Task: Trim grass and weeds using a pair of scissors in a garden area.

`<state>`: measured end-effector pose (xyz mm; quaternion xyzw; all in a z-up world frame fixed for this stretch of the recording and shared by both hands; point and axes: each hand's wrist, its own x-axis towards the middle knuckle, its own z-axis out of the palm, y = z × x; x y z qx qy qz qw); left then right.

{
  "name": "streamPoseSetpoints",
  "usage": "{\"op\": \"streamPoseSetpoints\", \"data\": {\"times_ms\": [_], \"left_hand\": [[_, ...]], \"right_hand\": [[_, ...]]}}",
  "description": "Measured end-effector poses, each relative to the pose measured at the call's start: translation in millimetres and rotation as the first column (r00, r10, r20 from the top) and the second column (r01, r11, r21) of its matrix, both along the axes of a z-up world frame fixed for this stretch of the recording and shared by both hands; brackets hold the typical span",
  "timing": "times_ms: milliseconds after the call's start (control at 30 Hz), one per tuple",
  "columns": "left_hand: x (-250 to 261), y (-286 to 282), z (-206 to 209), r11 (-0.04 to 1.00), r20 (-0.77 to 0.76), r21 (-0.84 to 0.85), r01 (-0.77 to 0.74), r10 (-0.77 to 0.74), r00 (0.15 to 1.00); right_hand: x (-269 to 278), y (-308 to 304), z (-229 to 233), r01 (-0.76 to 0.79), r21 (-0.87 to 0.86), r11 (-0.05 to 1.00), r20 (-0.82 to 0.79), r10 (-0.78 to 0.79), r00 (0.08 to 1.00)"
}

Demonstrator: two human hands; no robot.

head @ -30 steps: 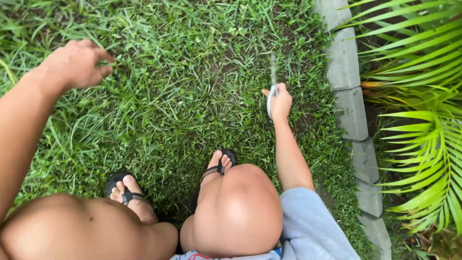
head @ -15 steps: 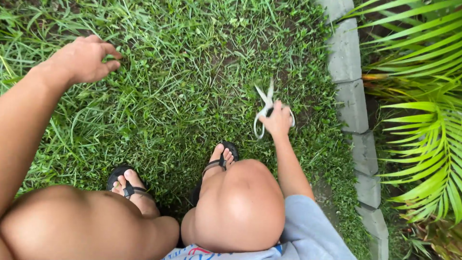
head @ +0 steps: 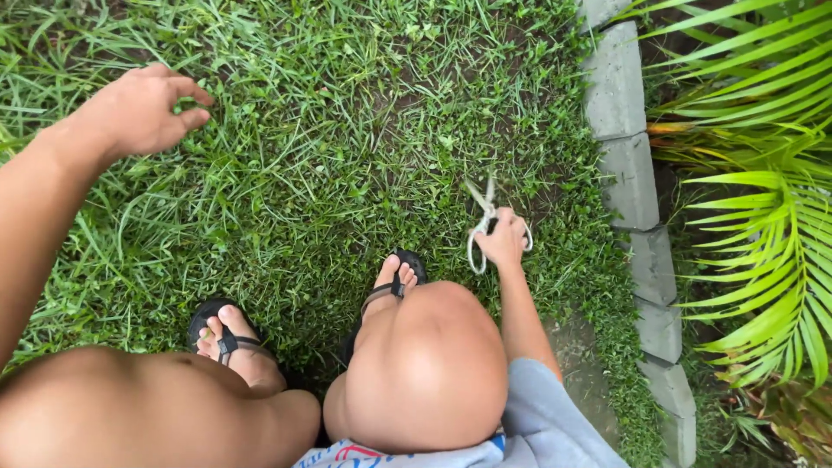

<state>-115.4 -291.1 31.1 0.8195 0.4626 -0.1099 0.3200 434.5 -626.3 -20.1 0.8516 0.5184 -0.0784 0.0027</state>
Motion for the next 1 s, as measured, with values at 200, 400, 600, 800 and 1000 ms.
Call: {"op": "streamPoseSetpoints", "data": {"times_ms": [200, 400, 600, 800, 1000], "left_hand": [[23.4, -9.5, 6.1, 0.995, 0.101, 0.049, 0.083, -0.088, 0.991], [-0.5, -12.0, 16.0, 1.0, 0.088, 0.015, 0.004, -0.006, 0.996], [-15.1, -4.1, 4.1, 0.997, 0.084, 0.072, -0.012, 0.006, 0.996], [7.6, -8.2, 17.1, 0.994, 0.036, -0.055, -0.092, 0.094, 0.995], [0.1, -10.7, 15.0, 0.99, 0.115, -0.1, -0.1, 0.111, 0.987]], "right_hand": [[-16.7, 47.0, 17.5, 0.111, -0.185, 0.976, -0.115, -0.134, 0.984], [-18.0, 29.0, 24.0, -0.122, 0.013, 0.992, -0.169, 0.123, 0.978], [-62.2, 61.4, 56.2, -0.537, -0.068, 0.841, -0.191, 0.517, 0.834], [-100.7, 96.5, 58.1, -0.637, -0.245, 0.731, -0.123, 0.629, 0.768], [-79.9, 92.5, 14.7, -0.706, -0.254, 0.661, -0.242, 0.663, 0.708]]}}
